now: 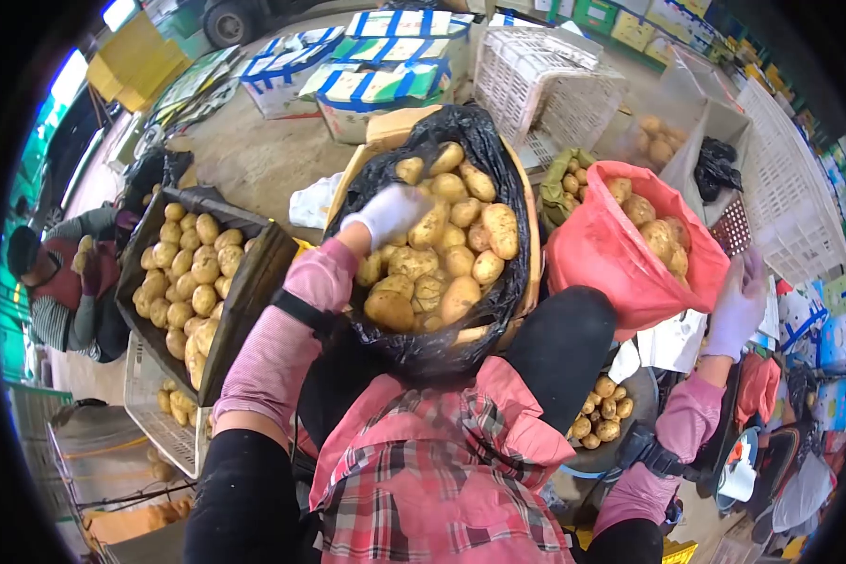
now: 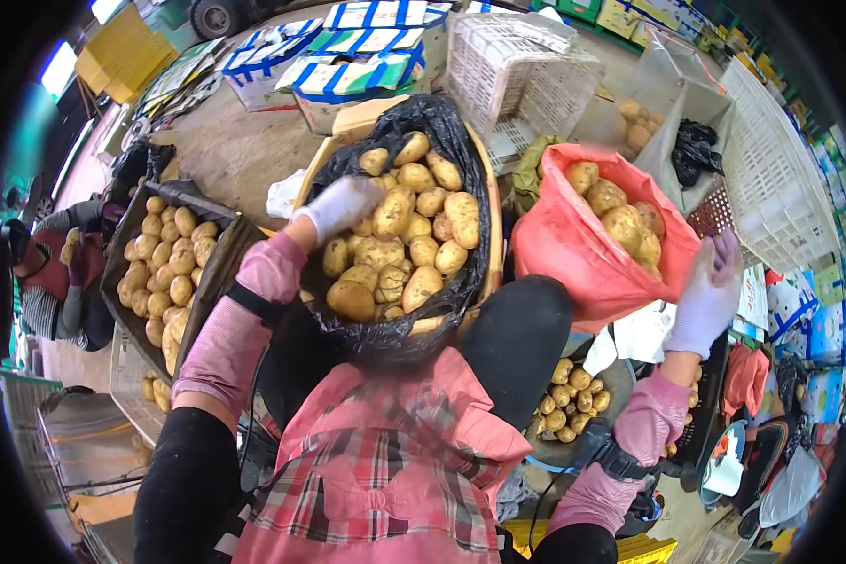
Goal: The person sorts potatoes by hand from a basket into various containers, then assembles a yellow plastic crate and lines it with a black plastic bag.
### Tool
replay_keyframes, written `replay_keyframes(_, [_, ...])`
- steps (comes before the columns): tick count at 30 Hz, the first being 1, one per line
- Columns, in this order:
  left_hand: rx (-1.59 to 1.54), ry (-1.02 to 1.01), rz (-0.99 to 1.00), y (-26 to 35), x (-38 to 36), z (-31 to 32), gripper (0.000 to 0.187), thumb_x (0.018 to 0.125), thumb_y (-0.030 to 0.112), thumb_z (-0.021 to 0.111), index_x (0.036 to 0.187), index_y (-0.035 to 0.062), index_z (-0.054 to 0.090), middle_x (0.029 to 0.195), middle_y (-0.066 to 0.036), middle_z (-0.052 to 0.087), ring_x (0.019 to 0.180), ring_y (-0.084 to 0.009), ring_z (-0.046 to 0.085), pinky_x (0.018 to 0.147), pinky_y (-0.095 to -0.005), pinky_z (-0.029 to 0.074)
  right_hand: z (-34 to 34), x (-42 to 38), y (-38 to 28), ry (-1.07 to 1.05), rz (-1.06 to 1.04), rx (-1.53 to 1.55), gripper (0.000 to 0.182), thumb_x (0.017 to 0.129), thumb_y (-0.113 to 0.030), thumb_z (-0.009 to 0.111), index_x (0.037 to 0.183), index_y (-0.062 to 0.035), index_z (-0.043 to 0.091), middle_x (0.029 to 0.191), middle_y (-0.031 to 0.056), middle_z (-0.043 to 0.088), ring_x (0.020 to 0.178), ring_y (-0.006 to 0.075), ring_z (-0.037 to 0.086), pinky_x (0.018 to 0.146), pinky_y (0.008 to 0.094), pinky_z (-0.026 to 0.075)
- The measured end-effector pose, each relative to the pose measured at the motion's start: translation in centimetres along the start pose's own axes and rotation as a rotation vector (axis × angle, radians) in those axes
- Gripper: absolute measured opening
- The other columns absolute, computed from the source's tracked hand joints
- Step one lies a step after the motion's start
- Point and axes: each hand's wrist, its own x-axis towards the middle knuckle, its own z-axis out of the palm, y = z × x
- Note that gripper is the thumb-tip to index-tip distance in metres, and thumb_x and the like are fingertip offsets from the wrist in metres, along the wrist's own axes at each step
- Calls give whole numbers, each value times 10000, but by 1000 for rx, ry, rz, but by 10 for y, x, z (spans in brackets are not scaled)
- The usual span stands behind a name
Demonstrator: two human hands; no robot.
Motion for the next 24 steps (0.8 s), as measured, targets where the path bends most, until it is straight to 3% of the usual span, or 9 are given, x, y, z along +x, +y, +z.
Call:
replay_keyframes(1, [-333, -89, -398, 15, -21, 1, 240, 902, 252, 563, 864, 33, 655, 832, -141, 696, 775, -324, 665, 668, -389, 512, 16, -4, -32, -51, -29, 229, 350, 953, -123, 597, 1276, 9, 580, 1129, 120, 667, 1010, 164, 625, 912, 283, 480])
replay_keyframes(2, [-111, -119, -100, -16, -19, 34, 342, 890, 347, 591, 886, 10, 655, 869, -165, 701, 806, -307, 673, 714, -408, 510, 36, -21, -83, -122, -43, 364, 295, 941, -94, 612, 1222, -7, 623, 1102, 105, 680, 992, 143, 632, 885, 265, 487])
replay_keyframes(3, [-210, -149, -390, -8, -21, 47, 424, 858, 403, 619, 986, 2, 671, 936, -208, 700, 885, -314, 679, 793, -408, 510, 61, -38, -113, -133, -104, 417, 223, 925, -83, 631, 1132, -7, 666, 1036, 74, 694, 945, 121, 643, 838, 252, 500])
replay_keyframes(4, [-241, -91, -501, -4, -21, 58, 563, 804, 431, 662, 1141, -20, 637, 1078, -256, 674, 1015, -344, 661, 893, -395, 496, 81, -52, -134, -221, -186, 528, 186, 900, -79, 662, 1074, -19, 690, 998, 74, 704, 934, 105, 648, 817, 246, 506])
replay_keyframes(6, [-235, -2, -617, -1, -11, 75, 715, 765, 443, 693, 1260, -55, 558, 1211, -279, 621, 1138, -359, 614, 967, -386, 470, 123, -77, -161, -270, -185, 645, 183, 880, -76, 684, 1055, -22, 694, 956, 81, 707, 874, 115, 656, 772, 246, 510])
replay_keyframes(11, [-326, 134, -806, -3, 22, 100, 808, 760, 521, 685, 1304, -54, 524, 1287, -271, 576, 1210, -364, 565, 1012, -390, 452, 184, -119, -145, -377, 32, 703, 170, 868, -54, 686, 1031, -9, 696, 898, 98, 702, 682, 101, 621, 653, 237, 501])
replay_keyframes(15, [-299, 131, -933, 16, 37, 103, 869, 722, 561, 726, 1306, -48, 519, 1321, -260, 547, 1247, -349, 536, 1029, -384, 445, 173, -110, -151, -483, 231, 1017, 161, 928, -56, 631, 1055, 32, 678, 914, 78, 707, 766, 65, 628, 681, 225, 512])
replay_keyframes(20, [-69, 170, -942, 27, 54, 121, 846, 727, 463, 772, 1333, -36, 455, 1333, -230, 538, 1237, -334, 545, 1008, -369, 463, 166, -105, -152, -519, 237, 1048, 182, 972, -62, 591, 1101, 56, 641, 935, 43, 666, 808, 75, 612, 726, 209, 504])
replay_keyframes(24, [-309, 287, -1039, 33, 57, 122, 826, 758, 423, 764, 1346, -38, 412, 1307, -233, 556, 1223, -356, 556, 1008, -385, 466, 168, -102, -153, -525, 323, 1133, 163, 946, -42, 614, 1075, 43, 665, 893, 31, 675, 734, 24, 564, 630, 178, 464])
